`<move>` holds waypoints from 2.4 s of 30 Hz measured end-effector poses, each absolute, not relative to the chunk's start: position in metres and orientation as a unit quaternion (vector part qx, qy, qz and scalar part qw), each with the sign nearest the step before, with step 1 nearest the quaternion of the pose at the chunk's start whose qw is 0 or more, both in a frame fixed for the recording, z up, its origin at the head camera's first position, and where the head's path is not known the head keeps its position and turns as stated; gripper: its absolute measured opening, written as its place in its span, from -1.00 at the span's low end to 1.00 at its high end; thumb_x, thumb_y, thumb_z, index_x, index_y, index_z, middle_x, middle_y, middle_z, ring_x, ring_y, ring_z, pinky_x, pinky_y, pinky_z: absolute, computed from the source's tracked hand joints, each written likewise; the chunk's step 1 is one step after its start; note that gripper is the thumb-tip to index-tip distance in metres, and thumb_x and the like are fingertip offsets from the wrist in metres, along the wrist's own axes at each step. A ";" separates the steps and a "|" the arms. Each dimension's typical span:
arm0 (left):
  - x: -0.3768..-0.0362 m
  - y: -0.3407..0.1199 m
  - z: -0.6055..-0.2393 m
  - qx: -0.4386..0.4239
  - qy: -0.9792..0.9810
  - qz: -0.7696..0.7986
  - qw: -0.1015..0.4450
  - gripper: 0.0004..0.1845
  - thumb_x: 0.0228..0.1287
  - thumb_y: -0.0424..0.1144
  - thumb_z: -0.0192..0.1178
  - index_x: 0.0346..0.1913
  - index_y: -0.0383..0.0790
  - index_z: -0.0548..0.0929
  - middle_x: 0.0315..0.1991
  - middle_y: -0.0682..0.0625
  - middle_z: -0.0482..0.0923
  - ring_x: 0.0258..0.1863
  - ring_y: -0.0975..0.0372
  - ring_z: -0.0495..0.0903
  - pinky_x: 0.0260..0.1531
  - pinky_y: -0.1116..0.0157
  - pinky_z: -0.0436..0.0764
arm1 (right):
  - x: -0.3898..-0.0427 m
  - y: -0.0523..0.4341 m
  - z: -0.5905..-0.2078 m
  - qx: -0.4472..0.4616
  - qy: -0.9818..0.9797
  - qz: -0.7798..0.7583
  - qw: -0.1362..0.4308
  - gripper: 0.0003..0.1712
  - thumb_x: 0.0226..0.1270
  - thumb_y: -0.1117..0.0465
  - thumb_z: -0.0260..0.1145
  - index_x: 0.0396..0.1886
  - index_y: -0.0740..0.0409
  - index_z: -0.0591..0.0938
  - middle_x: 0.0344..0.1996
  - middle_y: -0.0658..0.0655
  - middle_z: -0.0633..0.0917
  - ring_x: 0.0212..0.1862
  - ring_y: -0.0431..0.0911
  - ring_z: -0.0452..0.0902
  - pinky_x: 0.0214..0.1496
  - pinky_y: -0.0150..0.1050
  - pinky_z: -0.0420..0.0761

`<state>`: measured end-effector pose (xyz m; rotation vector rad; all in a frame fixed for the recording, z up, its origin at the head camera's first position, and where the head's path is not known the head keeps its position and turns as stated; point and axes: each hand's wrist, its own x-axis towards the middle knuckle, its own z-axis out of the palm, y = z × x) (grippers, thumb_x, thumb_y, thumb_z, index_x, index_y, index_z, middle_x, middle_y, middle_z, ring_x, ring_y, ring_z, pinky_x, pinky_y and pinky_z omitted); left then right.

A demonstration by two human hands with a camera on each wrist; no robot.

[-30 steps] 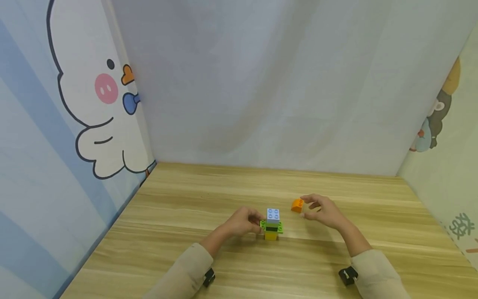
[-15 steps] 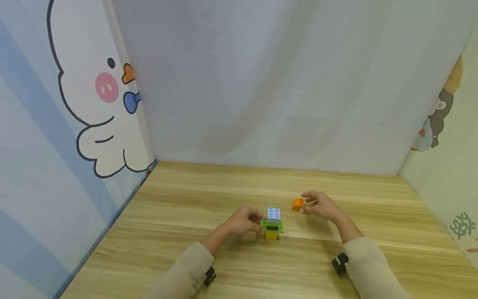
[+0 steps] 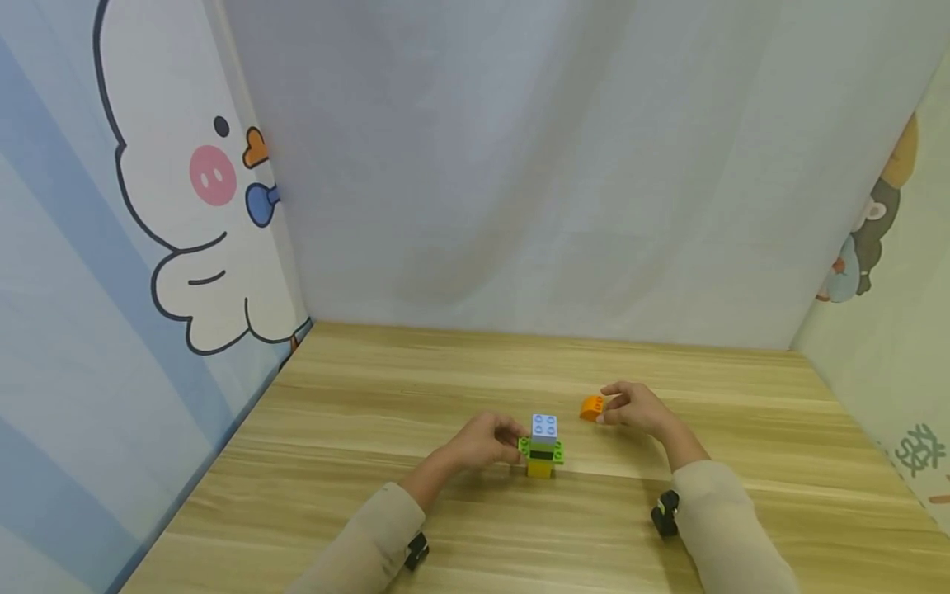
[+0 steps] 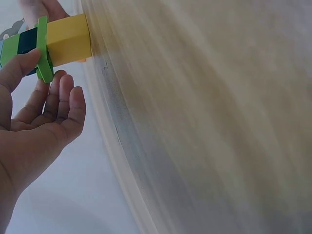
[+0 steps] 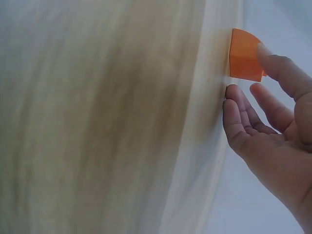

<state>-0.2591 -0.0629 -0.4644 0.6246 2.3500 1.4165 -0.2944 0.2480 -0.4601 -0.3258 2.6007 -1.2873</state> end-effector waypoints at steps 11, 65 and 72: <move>-0.260 -0.063 -0.464 0.218 0.825 0.495 0.165 -0.65 0.14 -0.54 0.40 0.03 -0.51 0.69 -0.14 -0.16 0.72 -0.16 0.17 0.66 -0.05 0.22 0.70 | -0.301 0.240 -0.465 -0.102 0.903 -0.407 0.088 -0.43 0.31 0.34 0.42 0.23 0.56 0.52 0.00 0.47 0.63 0.06 0.27 0.57 0.13 0.12 0.60; -0.256 -0.062 -0.465 0.236 0.825 0.491 0.148 -0.62 0.14 -0.54 0.38 0.06 -0.47 0.67 -0.06 -0.19 0.69 -0.12 0.10 0.68 -0.02 0.21 0.69 | -0.262 0.233 -0.449 -0.143 0.888 -0.437 -0.023 -0.52 0.40 0.30 0.39 0.19 0.53 0.57 -0.04 0.38 0.71 -0.08 0.12 0.65 -0.19 -0.30 0.66; -0.258 -0.061 -0.465 0.226 0.827 0.492 0.154 -0.63 0.14 -0.56 0.37 0.06 -0.47 0.67 -0.07 -0.19 0.70 -0.12 0.11 0.67 -0.03 0.22 0.70 | -0.253 0.227 -0.446 -0.159 0.885 -0.436 -0.033 -0.53 0.39 0.32 0.39 0.19 0.53 0.58 -0.08 0.33 0.72 -0.13 0.04 0.63 -0.21 -0.29 0.65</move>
